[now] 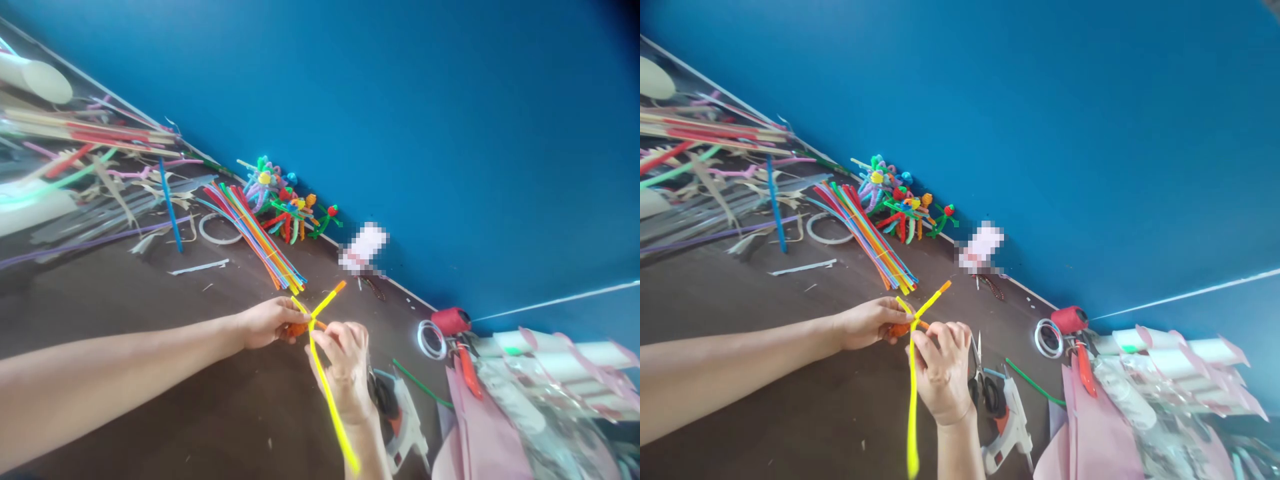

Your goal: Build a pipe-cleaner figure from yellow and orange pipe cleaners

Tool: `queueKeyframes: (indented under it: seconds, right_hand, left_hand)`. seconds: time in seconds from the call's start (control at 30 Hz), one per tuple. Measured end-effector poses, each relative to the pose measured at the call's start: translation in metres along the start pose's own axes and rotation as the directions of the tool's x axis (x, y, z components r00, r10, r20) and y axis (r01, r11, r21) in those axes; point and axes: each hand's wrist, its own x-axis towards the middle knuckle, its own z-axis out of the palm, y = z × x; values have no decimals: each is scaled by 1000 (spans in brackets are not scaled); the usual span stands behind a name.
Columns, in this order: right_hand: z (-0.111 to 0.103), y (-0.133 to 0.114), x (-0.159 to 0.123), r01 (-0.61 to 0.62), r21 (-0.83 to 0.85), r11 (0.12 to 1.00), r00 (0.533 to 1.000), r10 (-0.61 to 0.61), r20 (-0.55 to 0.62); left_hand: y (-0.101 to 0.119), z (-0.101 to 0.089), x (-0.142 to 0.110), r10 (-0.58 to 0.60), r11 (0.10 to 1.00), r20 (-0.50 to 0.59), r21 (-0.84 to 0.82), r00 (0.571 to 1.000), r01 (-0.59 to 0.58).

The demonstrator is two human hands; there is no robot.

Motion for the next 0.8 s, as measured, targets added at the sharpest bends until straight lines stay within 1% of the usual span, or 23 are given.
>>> queueKeyframes:
  seconds: [0.1,0.2,0.3,0.4,0.5,0.57,0.67,0.73,0.8]
  right_hand:
    - [-3,0,-2,8,73,997,1000,-9,21]
    - [-2,0,-5,-23,181,983,1000,22,4]
    - [1,1,-7,-97,241,966,994,108,-32]
    - [3,1,-8,-164,264,951,978,191,-79]
    - [5,3,-8,-221,316,923,953,274,-132]
    - [7,5,-8,-272,339,901,931,335,-145]
    - [12,10,-9,-321,361,875,919,380,-102]
    - [17,13,-9,-323,379,867,931,364,-39]
    - [21,17,-9,-322,387,864,940,341,19]
  left_hand:
    - [-2,0,0,21,999,-24,-24,999,-22]
    - [-2,-1,1,15,996,-9,-92,1000,-15]
    - [-1,-3,1,-22,984,-2,-179,1000,22]
    - [1,-5,2,-51,970,-34,-240,998,42]
    - [1,-7,2,-61,955,-62,-295,996,41]
    - [1,-7,3,-50,944,-73,-329,996,23]
    - [1,-9,3,-18,925,-59,-379,998,-5]
    - [1,-10,2,-15,908,-19,-420,1000,5]
    - [1,-11,1,-28,896,36,-442,999,41]
